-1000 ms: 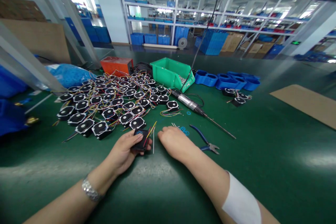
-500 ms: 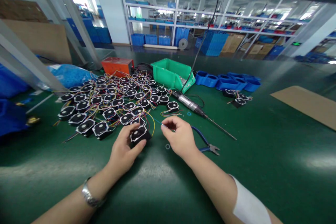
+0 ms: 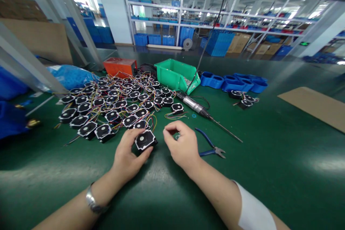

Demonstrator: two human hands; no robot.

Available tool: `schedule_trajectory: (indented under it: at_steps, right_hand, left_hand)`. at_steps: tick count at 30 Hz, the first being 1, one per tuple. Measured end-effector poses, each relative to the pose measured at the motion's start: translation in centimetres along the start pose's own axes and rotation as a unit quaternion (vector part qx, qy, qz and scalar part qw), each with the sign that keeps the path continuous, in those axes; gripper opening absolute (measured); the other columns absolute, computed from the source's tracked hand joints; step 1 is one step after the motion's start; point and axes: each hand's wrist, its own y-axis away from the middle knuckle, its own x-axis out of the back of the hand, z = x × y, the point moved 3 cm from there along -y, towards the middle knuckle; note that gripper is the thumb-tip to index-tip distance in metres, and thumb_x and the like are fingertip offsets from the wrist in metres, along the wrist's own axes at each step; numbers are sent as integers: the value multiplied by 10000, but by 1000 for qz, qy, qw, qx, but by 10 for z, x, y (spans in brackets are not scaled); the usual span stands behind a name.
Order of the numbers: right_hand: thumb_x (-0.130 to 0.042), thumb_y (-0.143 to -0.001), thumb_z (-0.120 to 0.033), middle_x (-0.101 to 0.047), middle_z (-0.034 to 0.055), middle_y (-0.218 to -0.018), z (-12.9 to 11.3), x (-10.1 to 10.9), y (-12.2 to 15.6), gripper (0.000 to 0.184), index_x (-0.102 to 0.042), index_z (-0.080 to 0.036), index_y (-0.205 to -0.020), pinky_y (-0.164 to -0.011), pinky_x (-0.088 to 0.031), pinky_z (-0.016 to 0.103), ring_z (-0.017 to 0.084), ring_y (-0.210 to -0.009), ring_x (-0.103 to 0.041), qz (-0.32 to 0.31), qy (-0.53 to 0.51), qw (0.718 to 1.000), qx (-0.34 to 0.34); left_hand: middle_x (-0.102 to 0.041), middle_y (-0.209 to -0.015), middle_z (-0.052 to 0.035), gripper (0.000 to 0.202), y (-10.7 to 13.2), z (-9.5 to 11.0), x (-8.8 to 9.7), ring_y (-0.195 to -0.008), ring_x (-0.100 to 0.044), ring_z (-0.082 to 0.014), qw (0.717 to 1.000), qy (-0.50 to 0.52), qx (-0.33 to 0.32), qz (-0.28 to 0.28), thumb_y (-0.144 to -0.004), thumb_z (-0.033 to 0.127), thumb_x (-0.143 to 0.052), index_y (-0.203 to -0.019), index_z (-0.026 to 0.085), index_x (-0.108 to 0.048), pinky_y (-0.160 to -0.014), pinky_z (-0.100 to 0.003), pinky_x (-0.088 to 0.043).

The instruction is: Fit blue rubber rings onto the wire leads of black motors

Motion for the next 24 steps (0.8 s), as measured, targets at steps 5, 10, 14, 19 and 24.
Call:
schedule_trajectory:
  at_steps: [5, 10, 14, 19, 24]
  right_hand:
    - [-534, -719, -199, -532, -1, -734, -5, -1, 1, 120, -566, -84, -706, -647, -385, 88, 3, -680, -490, -47, 14, 999, 15]
    - [-542, -707, -141, -524, -30, -704, 4, -18, 5, 49, -578, -108, -700, -617, -338, 96, -8, -648, -466, -139, 67, 986, -59]
    - [-541, -723, -133, -517, -32, -718, 5, -18, 8, 47, -567, -115, -688, -650, -324, 111, -1, -686, -450, -108, 109, 987, 37]
    - [-509, -783, -163, -530, -38, -784, -1, -15, 8, 98, -601, -164, -816, -694, -334, 100, -9, -748, -463, -78, 107, 977, 170]
    - [-569, -714, -143, -540, -44, -717, 9, -12, -1, 39, -604, -133, -725, -628, -344, 84, -17, -658, -482, -77, 51, 996, -7]
  left_hand:
    - [-525, -989, -81, 401, 0, 1, -1, -938, -499, -206, 1000, 0, -4, -1, -676, 171, -598, -1049, 176, -453, -818, -374, -426]
    - [-529, -974, -76, 370, 0, 3, 0, -927, -504, -202, 1000, 0, -11, 7, -684, 165, -585, -1032, 180, -459, -807, -371, -432]
    - [-527, -947, -58, 348, 1, 3, 0, -905, -503, -187, 1000, 18, -10, 18, -679, 155, -591, -1004, 189, -470, -800, -353, -434]
    - [-519, -993, -59, 427, 0, -10, -4, -940, -521, -195, 971, 171, 163, 33, -627, 180, -635, -1021, 187, -470, -833, -366, -431]
    - [-573, -918, -37, 562, 0, -13, -15, -836, -564, -145, 810, 464, 357, -35, -489, 86, -678, -1006, 147, -468, -765, -263, -444]
